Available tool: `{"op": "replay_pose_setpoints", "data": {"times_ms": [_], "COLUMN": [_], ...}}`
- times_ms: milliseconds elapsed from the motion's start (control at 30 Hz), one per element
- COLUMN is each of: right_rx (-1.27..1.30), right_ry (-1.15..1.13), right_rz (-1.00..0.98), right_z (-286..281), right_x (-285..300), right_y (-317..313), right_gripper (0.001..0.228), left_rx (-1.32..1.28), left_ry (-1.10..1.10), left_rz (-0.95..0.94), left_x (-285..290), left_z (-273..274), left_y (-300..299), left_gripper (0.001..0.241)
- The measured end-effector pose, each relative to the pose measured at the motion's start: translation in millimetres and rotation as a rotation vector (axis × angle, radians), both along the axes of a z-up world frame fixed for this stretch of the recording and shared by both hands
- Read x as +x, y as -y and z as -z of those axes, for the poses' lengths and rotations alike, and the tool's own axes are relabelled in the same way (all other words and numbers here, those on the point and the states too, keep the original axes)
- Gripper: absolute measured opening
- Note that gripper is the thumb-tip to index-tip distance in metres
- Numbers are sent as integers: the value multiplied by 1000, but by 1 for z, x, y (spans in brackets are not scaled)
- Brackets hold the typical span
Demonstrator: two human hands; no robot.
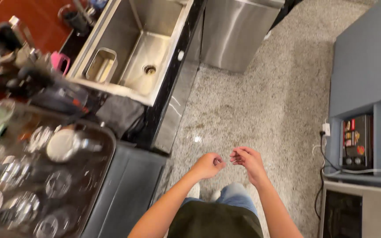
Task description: Cleaning espresso machine portafilters and parts in a sink with soap and water.
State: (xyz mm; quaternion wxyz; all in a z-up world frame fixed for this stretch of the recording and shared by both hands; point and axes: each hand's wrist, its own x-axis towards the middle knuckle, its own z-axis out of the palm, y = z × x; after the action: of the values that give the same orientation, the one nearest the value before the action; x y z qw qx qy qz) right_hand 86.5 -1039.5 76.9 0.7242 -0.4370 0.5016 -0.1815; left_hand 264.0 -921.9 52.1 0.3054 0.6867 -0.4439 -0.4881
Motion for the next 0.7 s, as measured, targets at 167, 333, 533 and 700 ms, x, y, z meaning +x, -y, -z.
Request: {"op": "replay_pose_setpoints", "data": {"times_ms": [167,333,533,700], "right_rx": [44,13,-26,-260], "right_ry": [62,46,54,168], "right_rz": [-15,-157,-347,-404], "right_z": [20,16,-27,-30], "right_x": [70,155,282,399], "right_y": [137,291,442,535], "right_gripper": [24,24,23,21], "left_rx": [-65,-38,-56,-196], "left_ry": [-41,-119,-335,-510], "left_rz": [-47,-207,-423,-601], "left_x": [60,110,173,258], "left_z": [12,16,1,3], "left_y": [131,243,348,429], "left_gripper": [34,32,24,22]}}
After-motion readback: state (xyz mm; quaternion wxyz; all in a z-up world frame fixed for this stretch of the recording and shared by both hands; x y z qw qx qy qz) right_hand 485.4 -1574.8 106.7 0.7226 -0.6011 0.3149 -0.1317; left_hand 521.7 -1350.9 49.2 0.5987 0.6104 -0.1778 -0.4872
